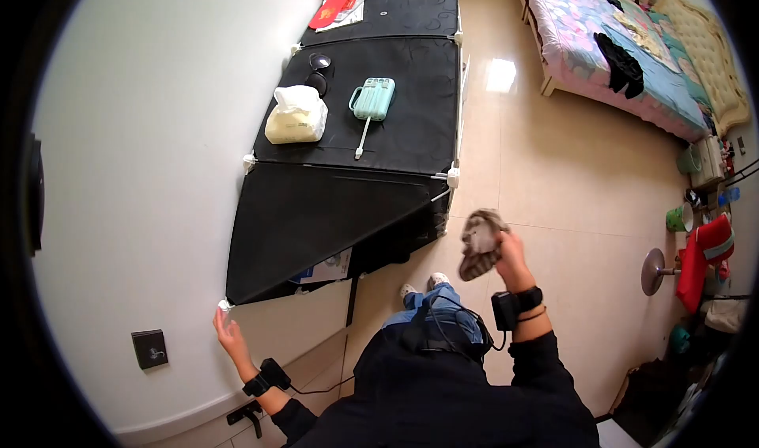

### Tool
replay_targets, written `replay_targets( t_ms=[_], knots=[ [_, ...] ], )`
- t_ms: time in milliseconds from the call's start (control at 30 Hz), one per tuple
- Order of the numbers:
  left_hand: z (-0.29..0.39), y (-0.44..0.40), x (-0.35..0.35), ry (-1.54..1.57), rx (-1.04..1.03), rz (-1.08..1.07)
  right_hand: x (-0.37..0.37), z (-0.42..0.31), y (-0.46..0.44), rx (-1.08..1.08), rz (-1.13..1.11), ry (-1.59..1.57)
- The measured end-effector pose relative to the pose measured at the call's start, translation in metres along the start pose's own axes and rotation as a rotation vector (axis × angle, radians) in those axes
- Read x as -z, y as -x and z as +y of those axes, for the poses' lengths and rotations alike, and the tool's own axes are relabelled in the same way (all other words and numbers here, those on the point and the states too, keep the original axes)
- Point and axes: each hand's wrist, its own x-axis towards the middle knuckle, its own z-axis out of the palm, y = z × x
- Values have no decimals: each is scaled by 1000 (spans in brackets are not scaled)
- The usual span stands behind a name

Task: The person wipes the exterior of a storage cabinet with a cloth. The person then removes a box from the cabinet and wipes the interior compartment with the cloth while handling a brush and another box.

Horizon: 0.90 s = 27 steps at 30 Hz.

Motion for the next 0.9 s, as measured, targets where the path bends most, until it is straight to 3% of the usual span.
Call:
replay_targets(
  t_ms=[100,167,233,300,400,433,500,533,567,633,700,733,800,900],
  knots=[
    [-16,23,-8,146,108,-128,-19,34,-36,-371,-162,-301],
    [-6,37,-11,124,123,-147,-53,35,-33,-444,-252,-431],
    [-1,49,-11,143,195,-279,-71,49,-51,-422,-284,-492],
    [1,59,-12,156,238,-265,-82,56,-74,-534,-347,-741],
    [4,74,-9,130,297,-316,-106,60,-85,-424,-202,-617],
    [6,78,-8,117,312,-294,-104,66,-86,-347,-342,-560],
    [5,89,-6,132,362,-293,-103,77,-100,-464,-255,-741],
    [5,94,-5,124,381,-274,-107,77,-96,-411,-297,-638],
    [3,99,-5,115,397,-253,-111,83,-101,-404,-184,-619],
    [-5,109,-3,136,401,-268,-100,113,-126,-270,-300,-399],
    [-10,115,-1,120,406,-285,-63,172,-191,108,-839,-217],
    [-14,117,-1,125,401,-303,-48,186,-209,387,-806,426],
    [-20,121,-3,132,405,-319,-50,190,-211,497,-706,889],
    [-30,117,-9,180,424,-331,-66,166,-156,-225,-975,-11]
  ],
)
